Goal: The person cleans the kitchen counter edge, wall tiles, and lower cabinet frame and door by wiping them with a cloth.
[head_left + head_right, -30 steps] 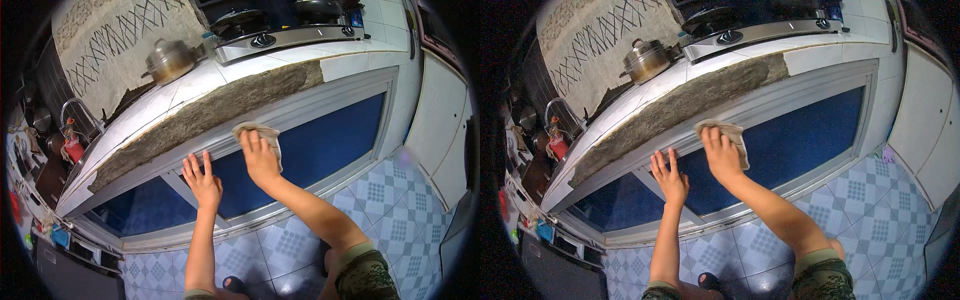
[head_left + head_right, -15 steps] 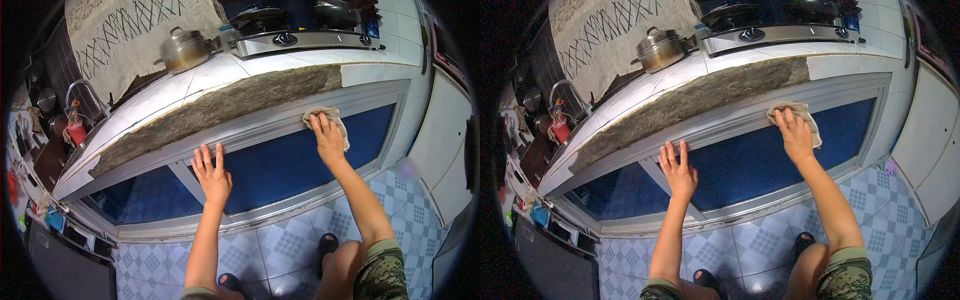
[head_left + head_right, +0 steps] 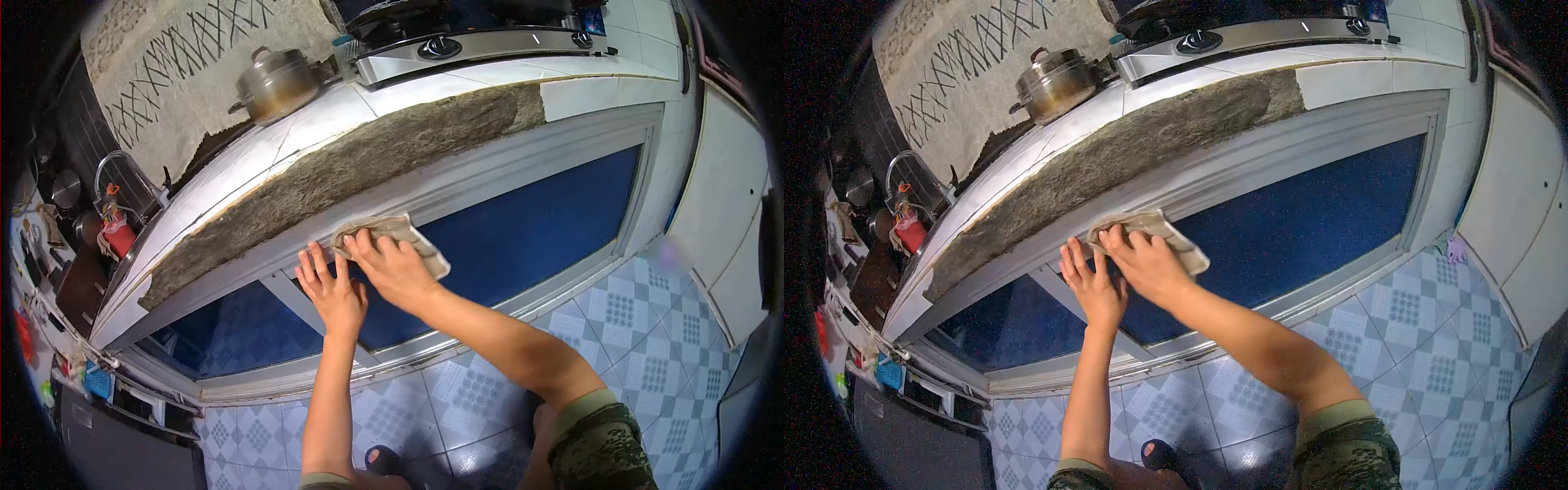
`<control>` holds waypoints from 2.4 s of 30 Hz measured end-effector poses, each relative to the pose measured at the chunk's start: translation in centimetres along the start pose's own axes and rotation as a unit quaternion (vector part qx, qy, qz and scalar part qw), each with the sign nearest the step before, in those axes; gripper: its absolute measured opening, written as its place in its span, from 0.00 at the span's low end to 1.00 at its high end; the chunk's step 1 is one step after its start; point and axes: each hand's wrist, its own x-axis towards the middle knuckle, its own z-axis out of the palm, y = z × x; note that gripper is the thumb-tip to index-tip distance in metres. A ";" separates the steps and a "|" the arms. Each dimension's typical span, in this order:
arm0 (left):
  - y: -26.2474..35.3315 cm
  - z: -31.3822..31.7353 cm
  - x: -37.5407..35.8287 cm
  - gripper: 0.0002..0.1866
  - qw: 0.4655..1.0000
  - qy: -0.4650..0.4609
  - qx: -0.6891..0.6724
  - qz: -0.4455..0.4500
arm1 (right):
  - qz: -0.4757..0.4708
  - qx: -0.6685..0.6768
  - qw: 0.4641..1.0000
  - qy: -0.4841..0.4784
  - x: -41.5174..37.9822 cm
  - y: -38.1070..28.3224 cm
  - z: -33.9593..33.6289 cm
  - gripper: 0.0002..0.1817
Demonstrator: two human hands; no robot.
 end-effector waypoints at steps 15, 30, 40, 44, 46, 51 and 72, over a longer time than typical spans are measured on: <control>1.6 -1.3 0.8 0.45 0.999 -0.015 -0.003 -0.035 | 0.237 -0.077 0.967 0.056 -9.5 18.9 -1.5 0.31; 8.3 0.9 12.5 0.34 0.938 0.093 0.028 0.332 | 0.031 -0.101 0.977 0.184 -1.5 15.4 -2.1 0.21; 8.7 1.6 15.2 0.31 0.872 0.012 0.151 0.466 | 0.193 -0.037 0.941 0.277 -2.9 20.8 -2.4 0.20; 8.0 2.5 14.9 0.29 0.877 0.054 0.134 0.459 | 0.220 0.022 0.932 0.287 -1.5 17.2 -1.6 0.18; 8.0 2.4 14.9 0.28 0.870 0.057 0.158 0.464 | 0.199 0.017 0.941 0.274 -1.7 17.1 -2.3 0.18; 8.1 2.6 14.7 0.25 0.873 0.066 0.167 0.453 | 0.115 -0.010 0.958 0.262 -2.6 18.3 -2.1 0.18; 7.6 3.0 14.4 0.19 0.881 0.058 0.171 0.438 | 0.187 0.007 0.947 0.260 -3.5 17.9 -1.5 0.18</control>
